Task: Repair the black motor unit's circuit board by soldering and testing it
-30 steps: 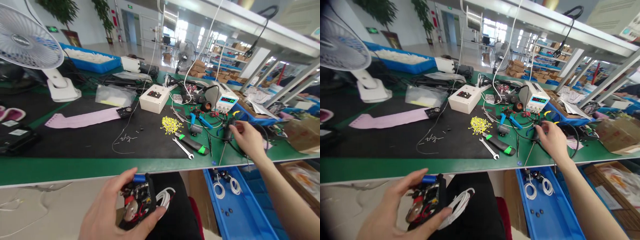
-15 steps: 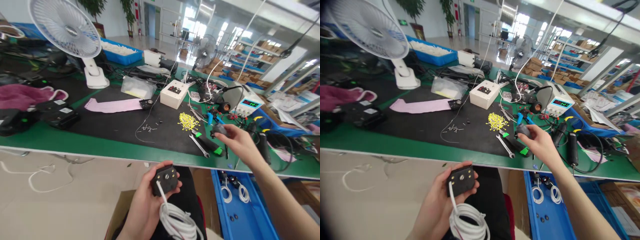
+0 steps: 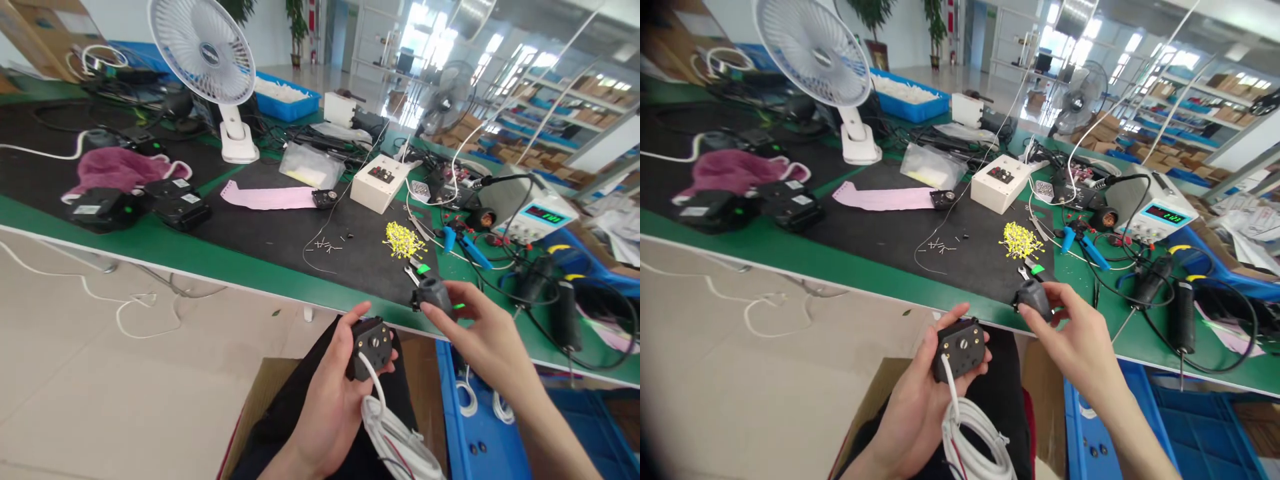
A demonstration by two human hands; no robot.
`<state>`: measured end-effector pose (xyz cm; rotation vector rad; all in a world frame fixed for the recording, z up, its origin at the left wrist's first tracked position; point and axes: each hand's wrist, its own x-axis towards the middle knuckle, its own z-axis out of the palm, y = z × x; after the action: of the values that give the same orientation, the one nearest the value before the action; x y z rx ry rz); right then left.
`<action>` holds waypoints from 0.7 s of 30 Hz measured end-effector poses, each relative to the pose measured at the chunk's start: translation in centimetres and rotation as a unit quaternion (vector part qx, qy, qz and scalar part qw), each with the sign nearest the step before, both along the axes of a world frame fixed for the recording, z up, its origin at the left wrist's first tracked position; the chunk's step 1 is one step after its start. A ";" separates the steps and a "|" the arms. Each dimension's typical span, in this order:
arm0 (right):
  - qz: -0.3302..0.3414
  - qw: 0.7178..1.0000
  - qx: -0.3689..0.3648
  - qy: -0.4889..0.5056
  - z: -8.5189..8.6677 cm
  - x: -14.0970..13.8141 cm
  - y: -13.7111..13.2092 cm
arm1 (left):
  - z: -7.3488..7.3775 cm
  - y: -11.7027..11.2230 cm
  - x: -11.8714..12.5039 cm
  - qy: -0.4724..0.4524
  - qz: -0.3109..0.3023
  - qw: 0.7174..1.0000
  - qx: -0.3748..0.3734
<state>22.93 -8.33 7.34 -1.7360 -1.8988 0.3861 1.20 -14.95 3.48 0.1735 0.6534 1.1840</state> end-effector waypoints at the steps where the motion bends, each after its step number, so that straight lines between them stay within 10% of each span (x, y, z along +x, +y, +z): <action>1: 0.004 0.999 0.009 -0.034 -0.6 0.3 0.9 | 0.0 0.0 -0.2 0.027 0.008 1.000 0.009; 10: 0.056 0.984 0.084 -0.147 -5.0 -0.6 4.1 | 1.5 0.5 -2.4 0.239 0.097 0.961 0.100; 15: 0.046 0.985 0.140 -0.094 -3.2 -2.3 0.9 | 2.6 1.3 -4.2 0.214 0.201 0.945 0.147; 21: 0.221 0.970 0.007 0.104 0.3 -3.7 -4.0 | 3.1 2.2 -5.2 0.201 0.280 0.925 0.161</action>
<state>19.24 -12.36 7.69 -1.1953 -2.1119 0.6888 -4.04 -12.77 6.55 0.5454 0.8960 1.8352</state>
